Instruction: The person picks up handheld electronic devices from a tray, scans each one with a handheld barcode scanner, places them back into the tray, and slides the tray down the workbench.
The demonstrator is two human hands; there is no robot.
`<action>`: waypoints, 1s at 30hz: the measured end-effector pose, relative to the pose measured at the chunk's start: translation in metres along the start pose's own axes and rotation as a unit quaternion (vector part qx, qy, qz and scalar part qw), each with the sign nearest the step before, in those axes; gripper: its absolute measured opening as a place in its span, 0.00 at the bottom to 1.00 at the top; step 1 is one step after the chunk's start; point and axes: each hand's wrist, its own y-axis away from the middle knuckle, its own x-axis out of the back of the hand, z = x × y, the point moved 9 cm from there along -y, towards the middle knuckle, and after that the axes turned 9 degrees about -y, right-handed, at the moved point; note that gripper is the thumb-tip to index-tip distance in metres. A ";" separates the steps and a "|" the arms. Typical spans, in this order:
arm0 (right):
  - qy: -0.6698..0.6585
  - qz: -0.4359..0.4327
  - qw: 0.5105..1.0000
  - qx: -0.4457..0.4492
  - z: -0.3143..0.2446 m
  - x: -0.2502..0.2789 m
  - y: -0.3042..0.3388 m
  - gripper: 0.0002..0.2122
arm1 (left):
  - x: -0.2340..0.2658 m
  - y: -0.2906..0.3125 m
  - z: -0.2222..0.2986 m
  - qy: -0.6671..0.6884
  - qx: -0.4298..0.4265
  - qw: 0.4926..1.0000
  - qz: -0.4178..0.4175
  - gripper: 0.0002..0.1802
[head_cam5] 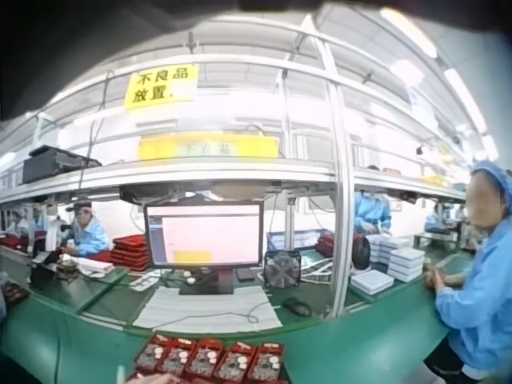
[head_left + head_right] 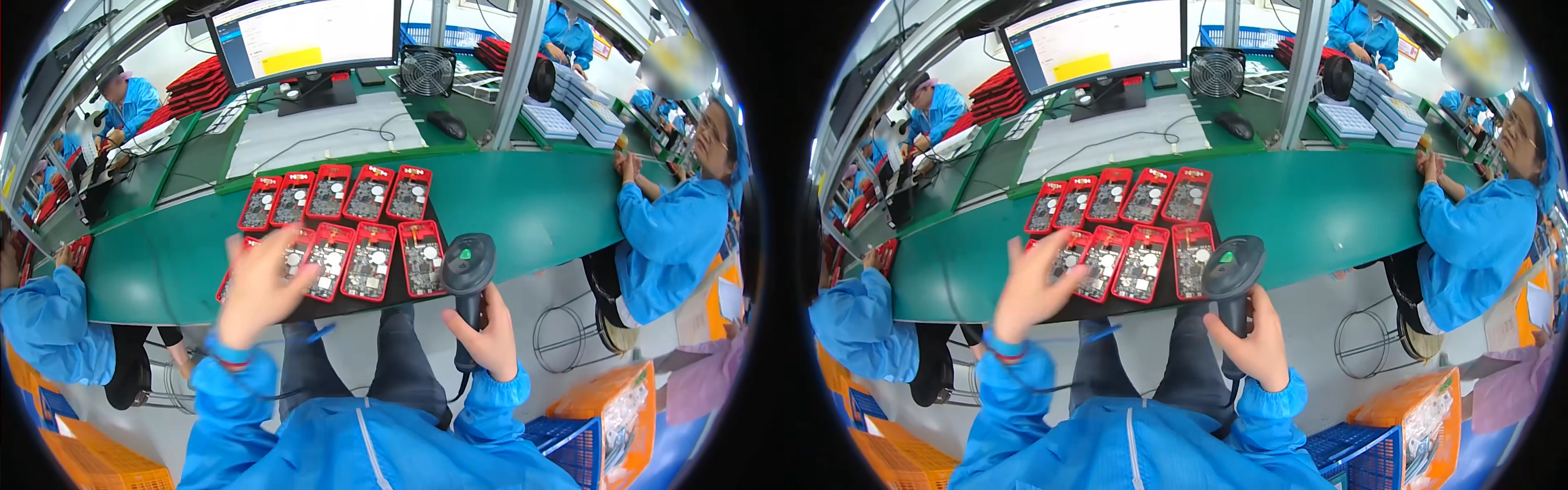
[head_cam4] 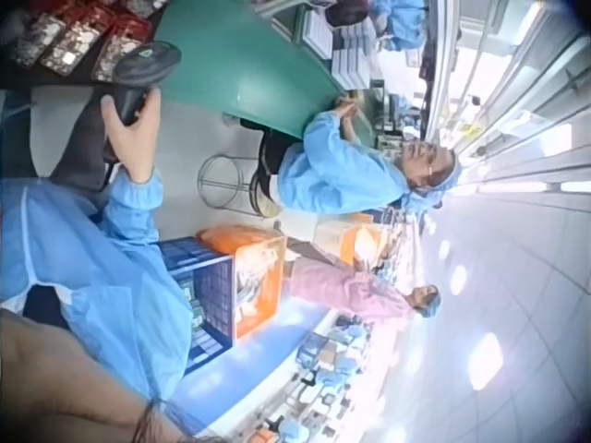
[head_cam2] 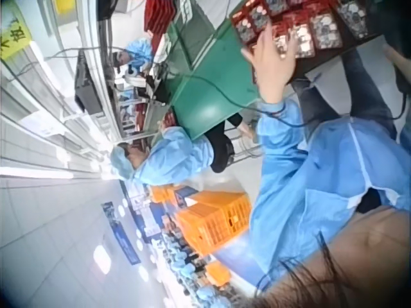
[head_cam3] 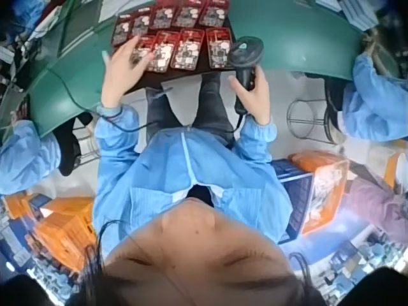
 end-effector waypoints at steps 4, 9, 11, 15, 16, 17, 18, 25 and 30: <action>0.028 -0.023 0.996 -0.087 0.000 -0.035 -0.021 0.22 | 0.012 0.053 -0.164 -0.012 0.221 0.969 -0.109 0.35; 0.036 -0.001 0.999 0.008 -0.001 -0.052 -0.019 0.22 | -0.019 0.051 -0.165 0.271 0.226 0.933 -0.070 0.33; 0.081 0.002 0.997 0.019 -0.002 -0.057 -0.019 0.20 | -0.020 0.043 -0.175 0.276 0.233 0.931 -0.044 0.34; 0.073 -0.025 0.997 -0.013 0.013 -0.042 -0.045 0.23 | -0.018 0.025 -0.177 0.305 0.225 0.925 -0.005 0.36; 0.084 -0.032 0.996 -0.010 0.018 -0.040 -0.062 0.23 | -0.018 0.019 -0.180 0.314 0.222 0.923 0.002 0.37; 0.117 -0.036 0.992 -0.020 0.017 -0.039 -0.081 0.24 | -0.025 0.012 -0.184 0.324 0.221 0.920 0.003 0.37; 0.135 -0.064 0.988 -0.039 0.014 -0.046 -0.105 0.25 | -0.029 0.002 -0.206 0.284 0.224 0.932 0.016 0.38; 0.142 -0.205 0.966 -0.066 0.037 -0.072 -0.182 0.25 | -0.066 -0.037 -0.187 0.480 0.217 0.850 0.006 0.34; 0.180 -0.134 0.975 0.013 -0.009 -0.018 -0.165 0.22 | -0.106 -0.067 -0.119 0.498 0.204 0.843 0.009 0.35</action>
